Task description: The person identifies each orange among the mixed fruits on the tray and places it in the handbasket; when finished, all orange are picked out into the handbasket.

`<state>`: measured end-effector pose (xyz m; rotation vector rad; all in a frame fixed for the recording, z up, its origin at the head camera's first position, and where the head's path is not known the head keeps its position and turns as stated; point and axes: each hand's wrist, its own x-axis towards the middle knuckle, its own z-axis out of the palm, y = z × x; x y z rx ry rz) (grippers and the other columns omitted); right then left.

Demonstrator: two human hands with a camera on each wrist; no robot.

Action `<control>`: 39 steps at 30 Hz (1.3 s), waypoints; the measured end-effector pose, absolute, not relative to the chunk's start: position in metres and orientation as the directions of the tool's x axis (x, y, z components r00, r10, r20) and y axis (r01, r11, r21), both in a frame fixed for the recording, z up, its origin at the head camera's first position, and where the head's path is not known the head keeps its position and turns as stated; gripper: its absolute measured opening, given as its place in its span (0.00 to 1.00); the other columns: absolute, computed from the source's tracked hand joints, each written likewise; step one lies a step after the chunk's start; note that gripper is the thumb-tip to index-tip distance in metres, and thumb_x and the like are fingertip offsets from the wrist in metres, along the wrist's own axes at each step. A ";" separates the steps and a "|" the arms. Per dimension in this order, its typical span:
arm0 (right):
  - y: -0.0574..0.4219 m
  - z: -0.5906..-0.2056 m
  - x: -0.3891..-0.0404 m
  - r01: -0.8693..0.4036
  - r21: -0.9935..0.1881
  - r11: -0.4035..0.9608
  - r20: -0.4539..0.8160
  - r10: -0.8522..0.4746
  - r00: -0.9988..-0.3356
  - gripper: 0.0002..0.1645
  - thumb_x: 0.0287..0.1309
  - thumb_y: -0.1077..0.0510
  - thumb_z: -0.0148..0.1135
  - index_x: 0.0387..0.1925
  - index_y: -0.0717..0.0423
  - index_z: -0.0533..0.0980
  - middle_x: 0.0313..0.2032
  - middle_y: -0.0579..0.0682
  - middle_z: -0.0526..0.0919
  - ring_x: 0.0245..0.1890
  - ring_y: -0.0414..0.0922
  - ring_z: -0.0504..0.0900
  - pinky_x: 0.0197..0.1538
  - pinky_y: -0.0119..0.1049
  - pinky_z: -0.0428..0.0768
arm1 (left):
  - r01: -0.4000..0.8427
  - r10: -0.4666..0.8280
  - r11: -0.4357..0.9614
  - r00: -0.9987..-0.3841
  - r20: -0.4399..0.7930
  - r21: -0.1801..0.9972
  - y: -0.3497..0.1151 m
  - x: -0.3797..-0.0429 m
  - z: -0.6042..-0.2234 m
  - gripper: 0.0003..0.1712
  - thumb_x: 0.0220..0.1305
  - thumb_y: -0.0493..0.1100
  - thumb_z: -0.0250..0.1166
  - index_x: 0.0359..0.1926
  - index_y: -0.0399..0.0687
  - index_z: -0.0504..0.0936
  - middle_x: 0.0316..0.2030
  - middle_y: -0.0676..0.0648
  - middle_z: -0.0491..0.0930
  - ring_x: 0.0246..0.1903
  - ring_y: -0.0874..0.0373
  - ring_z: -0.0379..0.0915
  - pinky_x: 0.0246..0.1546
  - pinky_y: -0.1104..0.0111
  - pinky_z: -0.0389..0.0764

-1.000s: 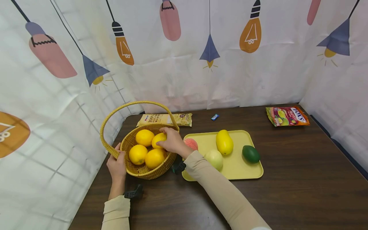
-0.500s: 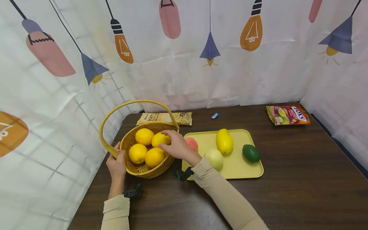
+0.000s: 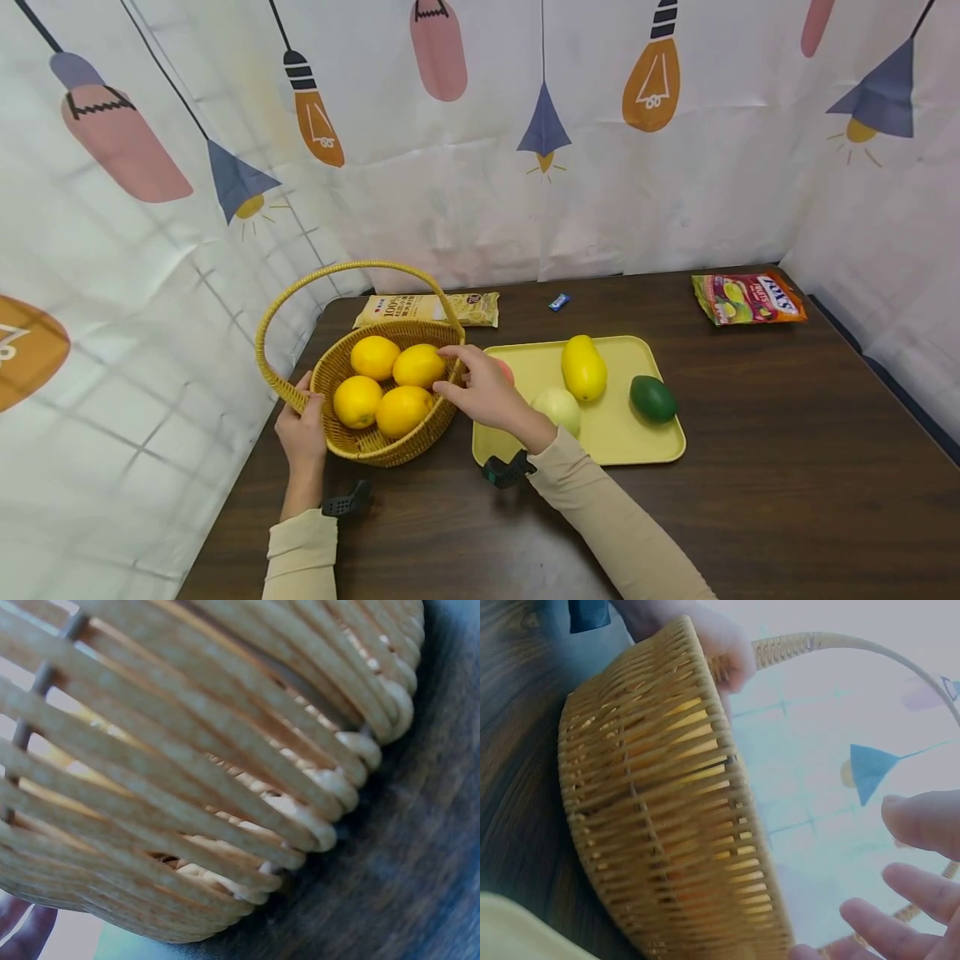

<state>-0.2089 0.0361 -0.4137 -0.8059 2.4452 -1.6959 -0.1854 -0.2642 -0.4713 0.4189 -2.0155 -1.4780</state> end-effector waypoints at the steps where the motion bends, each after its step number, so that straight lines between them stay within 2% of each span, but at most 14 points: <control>1: 0.038 -0.414 -0.208 -0.389 -0.883 0.262 0.248 -0.444 -0.861 0.28 0.63 0.52 0.64 0.64 0.50 0.71 0.62 0.53 0.73 0.57 0.56 0.77 0.56 0.50 0.76 | 0.096 -0.574 0.329 -0.770 0.280 0.939 -0.264 -0.185 -0.471 0.25 0.68 0.42 0.55 0.65 0.47 0.76 0.61 0.43 0.76 0.59 0.49 0.72 0.44 0.80 0.70; 6: 0.048 -0.412 -0.207 -0.442 -0.868 0.226 0.336 -0.386 -0.859 0.24 0.63 0.56 0.64 0.60 0.51 0.75 0.57 0.49 0.77 0.54 0.49 0.76 0.54 0.46 0.78 | 0.103 -0.578 0.322 -0.766 0.281 0.941 -0.265 -0.184 -0.470 0.25 0.68 0.42 0.55 0.64 0.46 0.76 0.61 0.43 0.75 0.59 0.49 0.72 0.43 0.81 0.71; 10: 0.056 -0.407 -0.209 -0.473 -0.861 0.188 0.404 -0.312 -0.860 0.20 0.63 0.58 0.63 0.57 0.53 0.77 0.55 0.49 0.79 0.54 0.49 0.77 0.52 0.45 0.79 | 0.104 -0.578 0.323 -0.765 0.283 0.941 -0.265 -0.183 -0.471 0.24 0.68 0.42 0.54 0.64 0.46 0.76 0.61 0.44 0.75 0.59 0.49 0.72 0.44 0.81 0.71; 16: 0.074 -0.395 -0.211 -0.456 -0.866 0.204 0.395 -0.279 -0.876 0.18 0.64 0.57 0.63 0.55 0.51 0.78 0.52 0.49 0.82 0.52 0.48 0.78 0.54 0.47 0.77 | 0.100 -0.580 0.340 -0.760 0.293 0.935 -0.266 -0.184 -0.472 0.24 0.68 0.42 0.55 0.64 0.47 0.76 0.61 0.45 0.76 0.59 0.50 0.72 0.45 0.79 0.71; 22: 0.094 -0.386 -0.212 -0.441 -0.870 0.218 0.387 -0.253 -0.887 0.18 0.64 0.57 0.63 0.55 0.51 0.78 0.51 0.53 0.82 0.50 0.49 0.80 0.53 0.49 0.78 | 0.088 -0.585 0.346 -0.758 0.288 0.934 -0.267 -0.183 -0.473 0.24 0.68 0.41 0.55 0.64 0.46 0.76 0.60 0.45 0.77 0.58 0.50 0.73 0.47 0.77 0.72; 29: 0.111 -0.379 -0.213 -0.432 -0.866 0.251 0.384 -0.217 -0.897 0.19 0.65 0.54 0.62 0.56 0.50 0.78 0.51 0.53 0.82 0.52 0.48 0.79 0.52 0.39 0.78 | 0.094 -0.587 0.341 -0.756 0.290 0.935 -0.265 -0.183 -0.471 0.24 0.68 0.42 0.55 0.64 0.46 0.77 0.60 0.45 0.77 0.59 0.50 0.73 0.56 0.64 0.73; 32: 0.115 -0.379 -0.213 -0.432 -0.866 0.252 0.389 -0.206 -0.898 0.19 0.65 0.54 0.62 0.57 0.51 0.77 0.51 0.54 0.82 0.51 0.46 0.79 0.51 0.34 0.77 | 0.108 -0.583 0.332 -0.757 0.294 0.937 -0.265 -0.185 -0.471 0.20 0.68 0.42 0.56 0.57 0.39 0.81 0.61 0.47 0.76 0.60 0.51 0.71 0.59 0.61 0.71; 36: 0.118 -0.380 -0.215 -0.431 -0.867 0.250 0.390 -0.198 -0.899 0.19 0.65 0.54 0.62 0.56 0.51 0.78 0.51 0.52 0.82 0.50 0.45 0.78 0.49 0.30 0.77 | 0.130 -0.579 0.318 -0.758 0.301 0.939 -0.265 -0.186 -0.471 0.16 0.67 0.41 0.57 0.44 0.32 0.83 0.62 0.49 0.75 0.63 0.52 0.67 0.63 0.55 0.65; 39: 0.120 -0.381 -0.217 -0.431 -0.866 0.254 0.391 -0.194 -0.900 0.19 0.65 0.53 0.62 0.56 0.50 0.78 0.51 0.50 0.82 0.50 0.44 0.78 0.49 0.29 0.77 | 0.144 -0.573 0.326 -0.756 0.316 0.934 -0.265 -0.186 -0.470 0.14 0.66 0.40 0.57 0.43 0.32 0.82 0.63 0.48 0.75 0.64 0.52 0.66 0.64 0.55 0.65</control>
